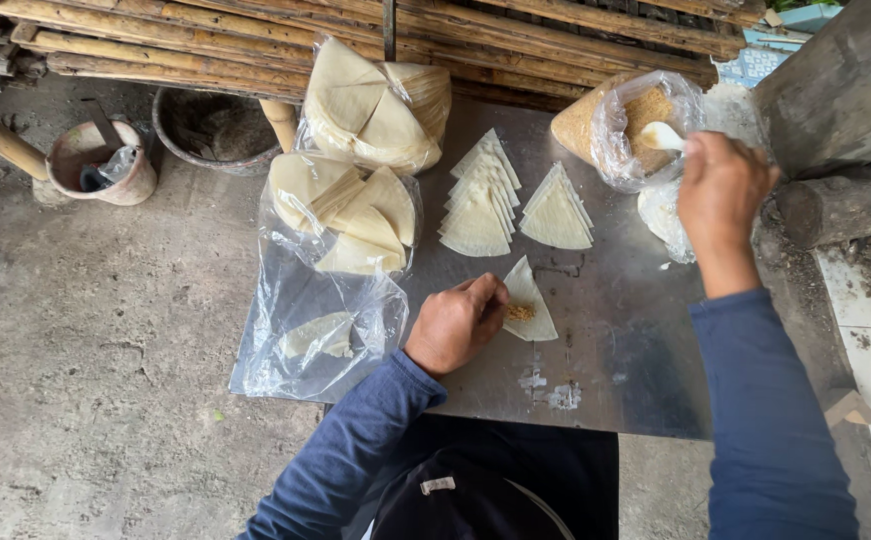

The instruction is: The person repeatedly takes a triangular wrapper, scoops a granular filling into it with a plastic spoon, and folds the wrapper into a small triangular packet. The finished packets are stacked on the metal table. The person handles wrappers, filling, and a spoon throughout the clip.

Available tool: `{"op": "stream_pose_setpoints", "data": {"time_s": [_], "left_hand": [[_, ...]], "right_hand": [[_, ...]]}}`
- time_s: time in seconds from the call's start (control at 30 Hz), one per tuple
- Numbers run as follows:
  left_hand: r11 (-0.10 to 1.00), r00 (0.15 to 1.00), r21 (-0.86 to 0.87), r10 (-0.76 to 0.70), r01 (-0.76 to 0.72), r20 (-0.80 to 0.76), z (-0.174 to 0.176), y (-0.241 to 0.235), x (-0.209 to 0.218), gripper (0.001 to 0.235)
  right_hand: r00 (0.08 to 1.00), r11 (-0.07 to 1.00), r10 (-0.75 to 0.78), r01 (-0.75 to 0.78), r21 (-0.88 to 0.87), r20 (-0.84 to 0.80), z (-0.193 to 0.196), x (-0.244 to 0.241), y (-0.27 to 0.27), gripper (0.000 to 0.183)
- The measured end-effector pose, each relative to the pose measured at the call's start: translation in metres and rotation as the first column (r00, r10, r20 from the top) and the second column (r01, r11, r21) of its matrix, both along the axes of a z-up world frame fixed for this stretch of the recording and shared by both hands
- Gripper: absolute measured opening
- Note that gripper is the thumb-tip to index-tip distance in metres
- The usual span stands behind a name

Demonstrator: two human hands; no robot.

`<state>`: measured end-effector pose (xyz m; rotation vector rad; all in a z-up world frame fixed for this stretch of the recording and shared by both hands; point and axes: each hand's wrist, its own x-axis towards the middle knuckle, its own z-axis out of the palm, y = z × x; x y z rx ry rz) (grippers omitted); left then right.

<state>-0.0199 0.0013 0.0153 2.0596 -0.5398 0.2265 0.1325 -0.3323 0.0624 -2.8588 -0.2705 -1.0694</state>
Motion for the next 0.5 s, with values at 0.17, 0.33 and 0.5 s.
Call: {"op": "stream_pose_setpoints", "data": {"time_s": [0.17, 0.33, 0.5], "left_hand": [[0.996, 0.996, -0.084, -0.026, 0.018, -0.089, 0.003, -0.002, 0.000, 0.015], [0.997, 0.995, -0.069, -0.033, 0.026, -0.089, -0.001, -0.003, 0.001, 0.012], [0.994, 0.997, -0.075, -0.079, 0.080, 0.016, -0.012, -0.004, 0.003, 0.011]], "right_hand": [[0.998, 0.998, 0.057, -0.058, 0.025, 0.022, 0.000, -0.032, 0.041, 0.032], [0.616, 0.731, 0.678, -0.511, 0.452, -0.401, -0.021, -0.118, 0.056, 0.026], [0.655, 0.758, 0.649, -0.507, 0.410, -0.388, -0.036, -0.162, 0.077, 0.019]]}}
